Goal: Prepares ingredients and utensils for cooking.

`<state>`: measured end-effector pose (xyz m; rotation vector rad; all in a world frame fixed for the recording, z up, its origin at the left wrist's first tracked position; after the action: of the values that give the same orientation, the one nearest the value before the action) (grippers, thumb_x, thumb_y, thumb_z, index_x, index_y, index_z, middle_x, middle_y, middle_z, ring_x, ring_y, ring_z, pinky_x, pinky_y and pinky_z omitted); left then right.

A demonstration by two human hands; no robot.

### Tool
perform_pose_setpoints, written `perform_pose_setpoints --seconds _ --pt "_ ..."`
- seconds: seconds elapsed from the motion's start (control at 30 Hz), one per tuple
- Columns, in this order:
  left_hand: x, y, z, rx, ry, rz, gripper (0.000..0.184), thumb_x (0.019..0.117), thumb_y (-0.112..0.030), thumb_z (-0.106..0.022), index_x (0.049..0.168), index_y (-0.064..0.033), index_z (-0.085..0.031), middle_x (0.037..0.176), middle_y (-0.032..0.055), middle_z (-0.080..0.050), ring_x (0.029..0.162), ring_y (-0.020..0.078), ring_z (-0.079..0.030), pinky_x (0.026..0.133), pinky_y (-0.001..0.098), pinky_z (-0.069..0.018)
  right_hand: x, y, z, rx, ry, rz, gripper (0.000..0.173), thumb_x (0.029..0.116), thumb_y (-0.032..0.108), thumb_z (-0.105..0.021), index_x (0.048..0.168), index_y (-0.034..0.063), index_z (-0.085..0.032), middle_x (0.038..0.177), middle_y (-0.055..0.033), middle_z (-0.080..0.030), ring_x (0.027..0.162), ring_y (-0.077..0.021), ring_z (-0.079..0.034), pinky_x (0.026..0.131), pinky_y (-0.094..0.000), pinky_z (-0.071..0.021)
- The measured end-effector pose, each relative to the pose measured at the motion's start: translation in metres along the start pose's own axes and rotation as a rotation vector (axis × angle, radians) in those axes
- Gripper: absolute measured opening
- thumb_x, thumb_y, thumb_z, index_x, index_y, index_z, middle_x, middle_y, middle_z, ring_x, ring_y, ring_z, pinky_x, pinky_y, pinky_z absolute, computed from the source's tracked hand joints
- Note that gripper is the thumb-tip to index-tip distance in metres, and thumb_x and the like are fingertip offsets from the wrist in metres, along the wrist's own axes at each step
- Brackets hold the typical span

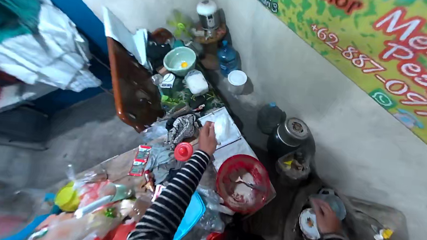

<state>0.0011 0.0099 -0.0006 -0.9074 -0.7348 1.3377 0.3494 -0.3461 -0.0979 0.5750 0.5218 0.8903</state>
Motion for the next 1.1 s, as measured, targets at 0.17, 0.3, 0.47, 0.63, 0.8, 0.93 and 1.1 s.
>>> perform_pose_setpoints --seconds 0.17,0.3,0.47,0.63,0.8,0.93,1.1 --pt "-0.109 -0.028 0.028 -0.551 -0.059 -0.061 0.032 0.1080 -0.011 -0.040 0.135 0.0032 -0.051 0.118 0.0155 -0.068 0.104 0.0201 -0.069 0.092 0.0410 -0.0599 0.066 0.247 -0.052 0.405 0.469 0.609 0.067 0.0868 0.025 -0.082 0.144 0.0031 -0.055 0.135 -0.0097 -0.067 0.118 -0.0163 -0.068 0.102 -0.0358 -0.0582" --pt "-0.190 -0.006 0.082 -0.346 -0.304 -0.094 0.030 0.1077 -0.014 -0.040 0.125 0.0059 -0.053 0.109 0.0125 -0.066 0.099 0.0152 -0.067 0.090 0.0349 -0.0585 0.012 0.359 -0.101 0.676 0.678 0.619 0.034 0.0929 0.024 -0.074 0.116 -0.0002 -0.070 0.106 -0.0077 -0.075 0.099 -0.0142 -0.072 0.091 -0.0356 -0.0622" --pt "-0.300 0.050 0.177 0.106 -0.698 0.129 0.033 0.1089 -0.026 -0.043 0.112 0.0003 -0.062 0.085 0.0074 -0.066 0.076 0.0144 -0.065 0.073 0.0370 -0.0576 -0.067 0.414 -0.151 0.753 0.677 0.657 0.017 0.0999 0.012 -0.063 0.110 -0.0025 -0.064 0.084 -0.0072 -0.071 0.071 -0.0160 -0.069 0.066 -0.0339 -0.0619" --pt "-0.428 0.098 0.244 0.024 -0.724 0.069 0.034 0.0974 -0.034 -0.067 0.105 -0.0020 -0.062 0.084 0.0052 -0.066 0.075 0.0136 -0.065 0.071 0.0362 -0.0587 -0.182 0.465 -0.205 0.696 0.781 0.688 0.025 0.1037 0.010 -0.056 0.124 -0.0038 -0.059 0.102 -0.0123 -0.071 0.089 -0.0184 -0.073 0.079 -0.0376 -0.0655" --pt "-0.556 0.152 0.289 -0.167 -0.489 0.196 0.040 0.0826 -0.024 -0.085 0.113 -0.0034 -0.069 0.107 0.0069 -0.071 0.100 0.0139 -0.068 0.094 0.0358 -0.0576 -0.315 0.488 -0.262 0.613 0.794 0.894 0.028 0.1035 0.008 -0.047 0.129 -0.0025 -0.053 0.111 -0.0137 -0.069 0.091 -0.0196 -0.071 0.079 -0.0393 -0.0622" --pt "-0.650 0.195 0.329 -0.581 -0.793 0.281 0.048 0.0850 0.001 -0.069 0.131 0.0039 -0.053 0.102 0.0131 -0.073 0.086 0.0230 -0.074 0.079 0.0412 -0.0642 -0.428 0.499 -0.302 0.324 0.591 1.049 0.027 0.1059 0.016 -0.049 0.128 0.0022 -0.055 0.084 -0.0123 -0.067 0.071 -0.0241 -0.066 0.069 -0.0465 -0.0584" --pt "-0.787 0.234 0.370 -0.697 -0.959 0.453 0.037 0.0915 -0.011 -0.074 0.125 0.0012 -0.062 0.100 0.0140 -0.073 0.076 0.0226 -0.072 0.066 0.0375 -0.0627 -0.517 0.534 -0.346 0.285 0.707 1.068 0.024 0.1070 0.025 -0.053 0.124 0.0075 -0.056 0.074 -0.0099 -0.060 0.062 -0.0249 -0.060 0.062 -0.0487 -0.0541"
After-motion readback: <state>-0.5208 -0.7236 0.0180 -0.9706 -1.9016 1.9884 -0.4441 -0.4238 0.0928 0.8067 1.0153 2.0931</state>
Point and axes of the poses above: each hand's wrist, its own x-axis towards the middle knuckle, its own z-axis out of the back of the hand, y = z × x, the point moved 1 cm from there along x, towards the middle knuckle
